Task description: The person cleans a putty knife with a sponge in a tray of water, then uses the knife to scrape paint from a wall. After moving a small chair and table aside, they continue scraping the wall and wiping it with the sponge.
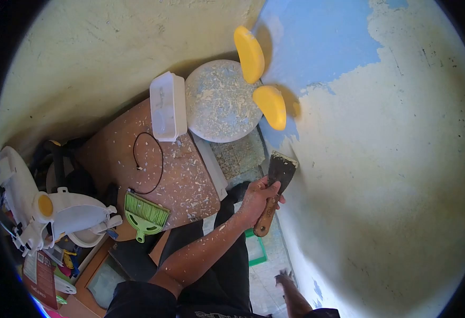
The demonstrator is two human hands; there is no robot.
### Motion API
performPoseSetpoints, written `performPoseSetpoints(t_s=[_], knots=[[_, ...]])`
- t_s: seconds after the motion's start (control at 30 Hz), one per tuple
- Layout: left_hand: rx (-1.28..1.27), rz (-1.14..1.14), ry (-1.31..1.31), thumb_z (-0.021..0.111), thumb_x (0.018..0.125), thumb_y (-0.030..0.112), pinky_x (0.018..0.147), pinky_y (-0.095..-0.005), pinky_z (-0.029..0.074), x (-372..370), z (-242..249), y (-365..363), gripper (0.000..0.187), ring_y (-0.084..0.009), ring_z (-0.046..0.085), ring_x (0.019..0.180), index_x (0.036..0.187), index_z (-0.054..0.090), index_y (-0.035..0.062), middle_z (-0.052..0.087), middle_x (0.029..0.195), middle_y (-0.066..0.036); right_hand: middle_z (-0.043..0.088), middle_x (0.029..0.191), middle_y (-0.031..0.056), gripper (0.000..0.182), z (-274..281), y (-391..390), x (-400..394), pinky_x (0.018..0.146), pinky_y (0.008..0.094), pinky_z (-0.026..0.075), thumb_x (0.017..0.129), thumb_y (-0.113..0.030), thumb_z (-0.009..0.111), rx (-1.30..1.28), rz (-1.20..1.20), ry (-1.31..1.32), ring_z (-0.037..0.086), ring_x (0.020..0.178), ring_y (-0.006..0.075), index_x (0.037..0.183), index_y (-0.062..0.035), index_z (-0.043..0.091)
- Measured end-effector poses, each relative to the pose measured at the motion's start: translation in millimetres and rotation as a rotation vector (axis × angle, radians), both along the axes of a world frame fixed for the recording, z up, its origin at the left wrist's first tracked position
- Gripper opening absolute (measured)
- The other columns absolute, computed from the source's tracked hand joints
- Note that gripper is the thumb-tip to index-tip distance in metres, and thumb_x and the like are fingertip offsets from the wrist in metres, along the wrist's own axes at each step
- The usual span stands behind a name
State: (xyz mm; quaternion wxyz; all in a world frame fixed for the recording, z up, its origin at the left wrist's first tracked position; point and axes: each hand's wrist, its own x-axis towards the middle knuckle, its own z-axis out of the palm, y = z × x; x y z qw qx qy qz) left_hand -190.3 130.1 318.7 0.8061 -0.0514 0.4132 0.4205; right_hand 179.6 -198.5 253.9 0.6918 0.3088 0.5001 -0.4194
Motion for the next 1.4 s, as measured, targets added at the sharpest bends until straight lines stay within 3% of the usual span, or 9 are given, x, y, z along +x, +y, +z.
performPoseSetpoints(t_s=[0.1,0.23,0.4,0.6,0.9,1.03,1.13,1.23,1.4], knots=[[0.121,0.126,0.052,0.053,0.090,0.012,0.069,-0.0266,0.047,16,-26,-10,0.017,-0.0127,0.059,0.075,0.105,0.054,0.0052,0.060,0.092,-0.003,0.021,0.146,0.0202,0.080,-25,-26,23,0.105,0.0624,0.009,0.076,-0.056,0.060,0.425,-0.793,-0.014,0.009,0.136,0.0423,0.139,-0.0140,0.033],[0.055,0.157,0.014,0.053,0.088,0.004,0.079,-0.0299,0.049,28,-25,-11,0.027,-0.0147,0.058,0.090,0.115,0.048,0.0038,0.059,0.099,-0.006,0.020,0.146,0.0208,0.082,30,126,-93,0.109,0.0476,0.013,0.081,-0.058,0.053,0.703,-1.099,0.301,0.013,0.136,0.0385,0.137,-0.0034,0.030],[-0.034,0.222,-0.076,0.056,0.084,-0.005,0.079,-0.0317,0.050,36,-18,-11,0.057,-0.0156,0.058,0.089,0.133,0.031,0.0080,0.057,0.104,-0.007,0.040,0.133,0.0173,0.070,66,225,-181,0.103,0.0414,0.028,0.088,-0.053,0.046,0.448,-2.057,0.789,0.036,0.126,0.0272,0.132,0.0000,0.034],[0.144,0.228,-0.103,0.058,0.083,-0.003,0.074,-0.0303,0.052,41,-18,-7,0.075,-0.0160,0.060,0.079,0.143,0.015,0.0133,0.058,0.101,-0.007,0.058,0.095,0.0104,0.060,81,259,-197,0.080,0.0364,0.044,0.090,-0.055,0.040,0.124,-2.145,0.769,0.058,0.087,0.0216,0.114,-0.0013,0.045],[0.251,0.071,0.236,0.055,0.086,-0.002,0.070,-0.0278,0.051,21,12,-5,0.074,-0.0173,0.063,0.083,0.143,0.009,0.0047,0.059,0.103,-0.013,0.056,0.085,0.0049,0.049,94,288,-222,0.060,0.0231,0.039,0.090,-0.046,0.048,0.327,-1.962,0.791,0.054,0.073,0.0127,0.112,-0.0018,0.046],[0.385,0.125,0.375,0.054,0.088,0.004,0.089,-0.0309,0.044,28,6,-12,0.069,-0.0199,0.056,0.103,0.143,0.012,0.0023,0.054,0.118,-0.015,0.056,0.088,0.0028,0.041,85,281,-223,0.057,0.0199,0.036,0.092,-0.035,0.051,0.358,-1.962,0.861,0.055,0.074,0.0093,0.116,-0.0023,0.045],[0.549,-0.051,0.854,0.053,0.090,0.013,0.098,-0.0337,0.036,24,14,-13,0.069,-0.0268,0.047,0.118,0.142,0.011,-0.0031,0.040,0.134,-0.023,0.057,0.090,0.0077,0.042,91,284,-228,0.065,0.0276,0.044,0.091,-0.031,0.053,0.567,-1.925,0.784,0.056,0.077,0.0145,0.118,-0.0006,0.044],[0.756,-0.219,1.097,0.051,0.091,0.019,0.100,-0.0359,0.034,30,6,-21,0.068,-0.0299,0.042,0.123,0.142,0.010,-0.0019,0.029,0.141,-0.024,0.056,0.094,0.0136,0.037,87,284,-231,0.069,0.0334,0.044,0.089,-0.019,0.054,1.129,-1.363,0.903,0.056,0.081,0.0228,0.119,0.0018,0.043],[0.446,0.109,0.063,0.048,0.095,0.023,0.089,-0.0294,0.044,32,-11,-22,0.035,-0.0137,0.057,0.099,0.122,0.042,0.0028,0.060,0.115,-0.014,0.049,0.098,0.0185,0.042,97,286,-238,0.078,0.0425,0.039,0.082,-0.009,0.057,1.470,-0.997,0.772,0.049,0.090,0.0348,0.120,0.0017,0.042]])
